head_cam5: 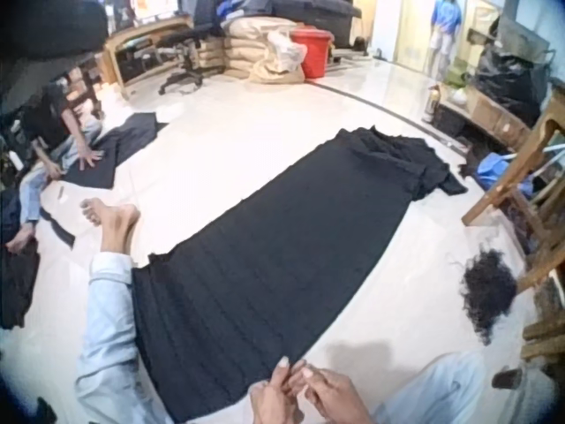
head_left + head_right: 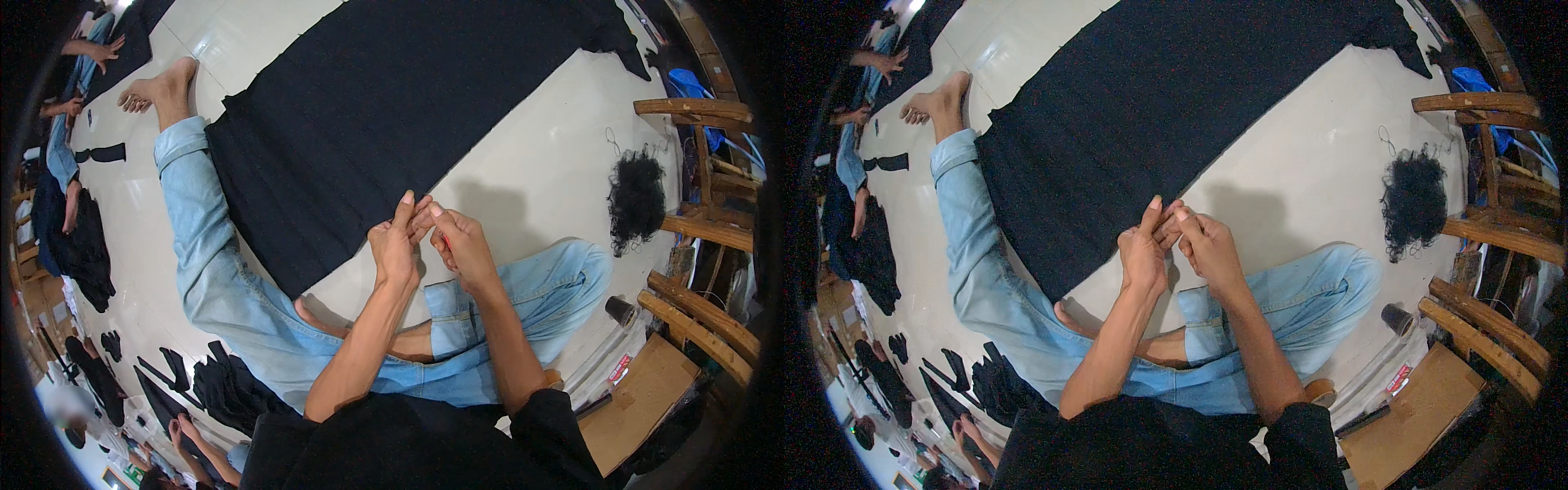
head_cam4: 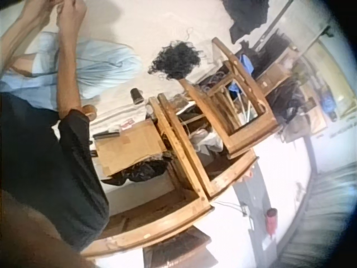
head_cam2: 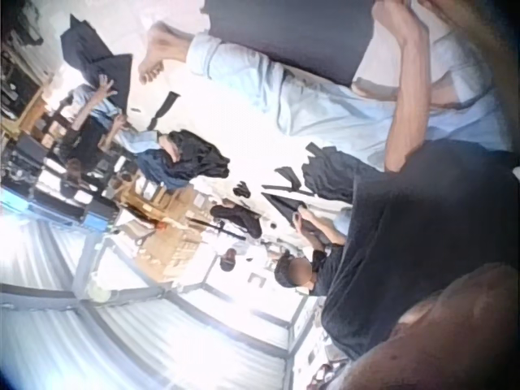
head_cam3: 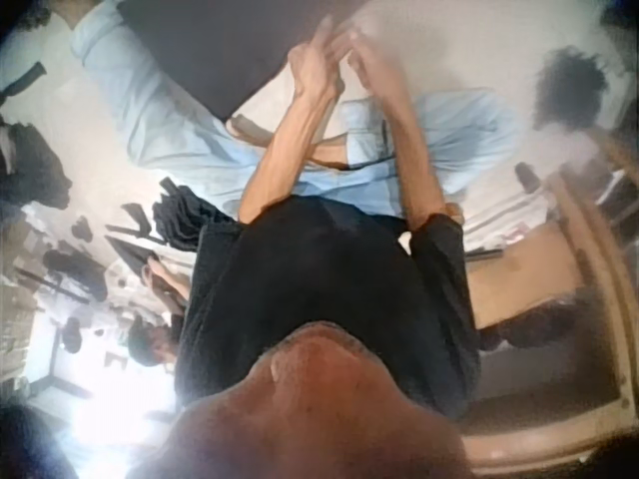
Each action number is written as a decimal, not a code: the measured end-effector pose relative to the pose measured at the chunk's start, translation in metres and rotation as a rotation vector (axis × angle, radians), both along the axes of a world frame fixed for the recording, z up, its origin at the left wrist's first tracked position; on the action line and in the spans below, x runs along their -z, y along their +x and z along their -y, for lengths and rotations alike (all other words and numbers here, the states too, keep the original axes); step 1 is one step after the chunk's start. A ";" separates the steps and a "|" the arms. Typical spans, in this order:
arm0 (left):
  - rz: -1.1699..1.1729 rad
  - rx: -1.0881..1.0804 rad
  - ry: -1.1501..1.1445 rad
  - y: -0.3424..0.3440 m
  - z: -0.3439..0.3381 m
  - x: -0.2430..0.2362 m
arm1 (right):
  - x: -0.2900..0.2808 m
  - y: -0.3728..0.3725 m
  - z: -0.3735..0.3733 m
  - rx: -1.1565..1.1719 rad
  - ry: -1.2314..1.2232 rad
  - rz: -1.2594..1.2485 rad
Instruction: The person sits on the floor and uses small scissors to cut a piece of black fabric. They hold the fabric with one hand and cut along the edge with the other, occasionally adjusting the fabric's position.
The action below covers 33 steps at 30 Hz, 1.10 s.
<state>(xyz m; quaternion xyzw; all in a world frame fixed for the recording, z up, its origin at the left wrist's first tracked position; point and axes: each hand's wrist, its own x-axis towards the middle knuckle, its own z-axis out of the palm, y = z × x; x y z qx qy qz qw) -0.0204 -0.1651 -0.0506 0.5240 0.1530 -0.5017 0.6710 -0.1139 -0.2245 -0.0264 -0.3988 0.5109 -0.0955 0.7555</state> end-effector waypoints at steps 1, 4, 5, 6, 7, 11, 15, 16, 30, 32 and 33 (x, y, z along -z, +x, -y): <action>-0.002 -0.016 0.003 0.001 -0.003 0.000 | 0.002 0.001 0.001 -0.015 0.005 -0.003; 0.000 -0.037 -0.002 0.002 -0.012 -0.001 | 0.003 0.002 0.005 -0.071 0.028 -0.006; -0.008 -0.032 -0.009 0.003 -0.015 0.000 | 0.002 0.002 0.005 -0.096 0.043 0.002; -0.015 -0.028 -0.016 0.004 -0.018 0.001 | 0.002 0.003 0.005 -0.121 0.058 0.009; -0.023 -0.023 -0.023 0.004 -0.020 0.001 | 0.002 0.004 0.004 -0.116 0.062 0.010; -0.016 -0.023 -0.022 0.005 -0.023 0.002 | 0.004 0.007 0.002 -0.119 0.036 -0.001; -0.010 -0.033 -0.007 0.005 -0.023 0.001 | 0.003 0.010 0.004 -0.136 0.017 -0.025; -0.008 -0.040 -0.004 0.005 -0.023 0.001 | 0.003 0.011 0.004 -0.142 0.013 -0.016; -0.013 -0.057 -0.025 0.004 -0.021 0.001 | 0.013 0.009 0.004 -0.150 -0.045 0.003; -0.019 -0.032 -0.032 0.004 -0.021 0.001 | 0.008 0.005 0.003 -0.165 -0.033 -0.016; -0.025 -0.009 -0.039 0.005 -0.022 0.003 | 0.004 0.002 0.003 -0.173 -0.027 -0.024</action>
